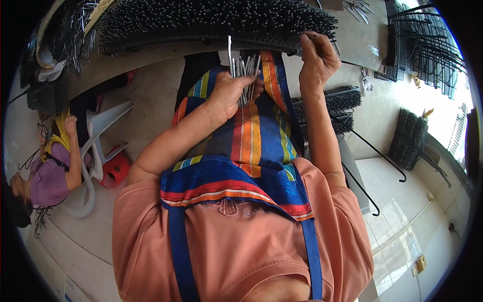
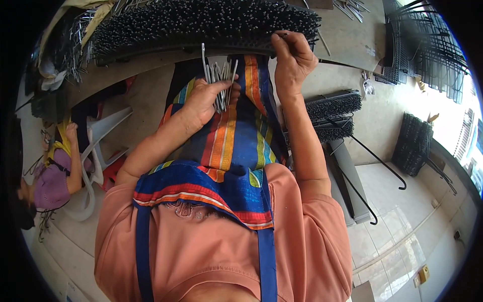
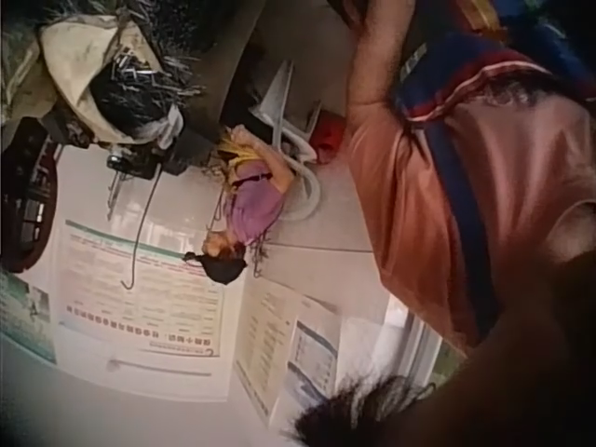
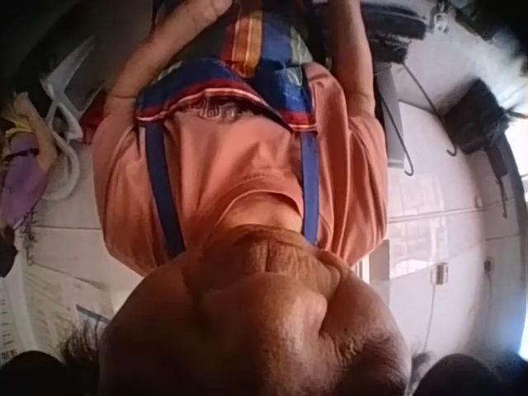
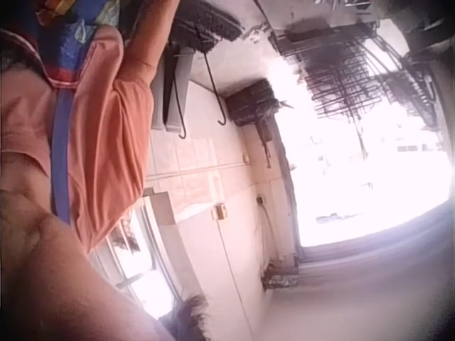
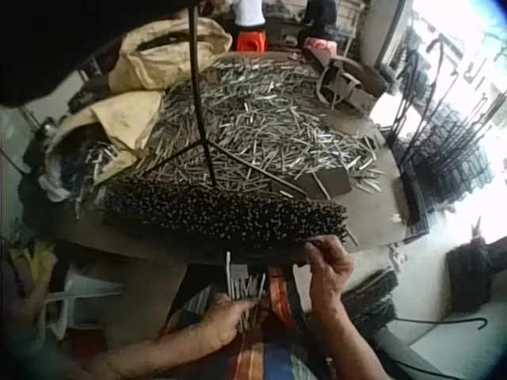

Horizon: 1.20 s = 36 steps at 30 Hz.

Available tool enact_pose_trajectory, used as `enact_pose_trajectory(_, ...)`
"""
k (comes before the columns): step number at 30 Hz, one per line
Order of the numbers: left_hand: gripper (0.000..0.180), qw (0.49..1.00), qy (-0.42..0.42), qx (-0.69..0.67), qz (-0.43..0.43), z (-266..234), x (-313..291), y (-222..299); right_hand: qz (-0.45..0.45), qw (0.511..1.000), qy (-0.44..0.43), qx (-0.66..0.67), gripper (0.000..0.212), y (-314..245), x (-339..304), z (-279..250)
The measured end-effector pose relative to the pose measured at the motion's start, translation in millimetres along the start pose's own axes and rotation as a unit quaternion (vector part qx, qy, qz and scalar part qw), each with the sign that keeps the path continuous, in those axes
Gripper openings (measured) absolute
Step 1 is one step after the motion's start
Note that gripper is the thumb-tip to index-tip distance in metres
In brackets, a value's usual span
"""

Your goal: Weaving thin metal wires into a plastic mesh grid to create a component.

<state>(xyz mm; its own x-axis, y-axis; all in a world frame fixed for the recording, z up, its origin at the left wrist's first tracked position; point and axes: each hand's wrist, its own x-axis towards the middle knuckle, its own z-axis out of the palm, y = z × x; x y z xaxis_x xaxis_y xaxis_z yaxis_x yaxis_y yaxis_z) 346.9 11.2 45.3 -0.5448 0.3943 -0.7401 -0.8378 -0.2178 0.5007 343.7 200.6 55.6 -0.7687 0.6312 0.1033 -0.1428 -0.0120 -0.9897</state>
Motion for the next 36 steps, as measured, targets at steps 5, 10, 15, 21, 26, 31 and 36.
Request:
enact_pose_trajectory(5,0.02,0.991,-0.07,0.115,-0.01,-10,-12,-13,-0.179,0.971,-0.051,-0.152,0.009,14,11,-3)
enact_pose_trajectory(10,0.018,0.987,-0.065,0.142,-0.021,-8,-19,-9,-0.136,0.981,-0.052,-0.129,0.011,16,7,-2)
enact_pose_trajectory(15,0.015,0.996,-0.052,0.072,0.011,-2,-16,-4,-0.211,0.967,-0.05,-0.137,0.012,16,11,1)
enact_pose_trajectory(21,0.01,0.998,-0.026,0.049,0.033,6,-14,-1,-0.175,0.958,-0.056,-0.221,0.012,24,6,1)
enact_pose_trajectory(26,0.01,0.998,-0.024,0.042,0.047,2,-5,-1,-0.169,0.954,-0.054,-0.243,0.01,8,10,12)
enact_pose_trajectory(31,0.016,0.998,-0.035,0.046,0.02,1,2,7,-0.218,0.915,-0.095,-0.327,0.011,4,24,12)
enact_pose_trajectory(36,0.016,0.999,-0.037,0.023,0.019,0,9,8,-0.214,0.904,-0.168,-0.33,0.014,2,29,11)
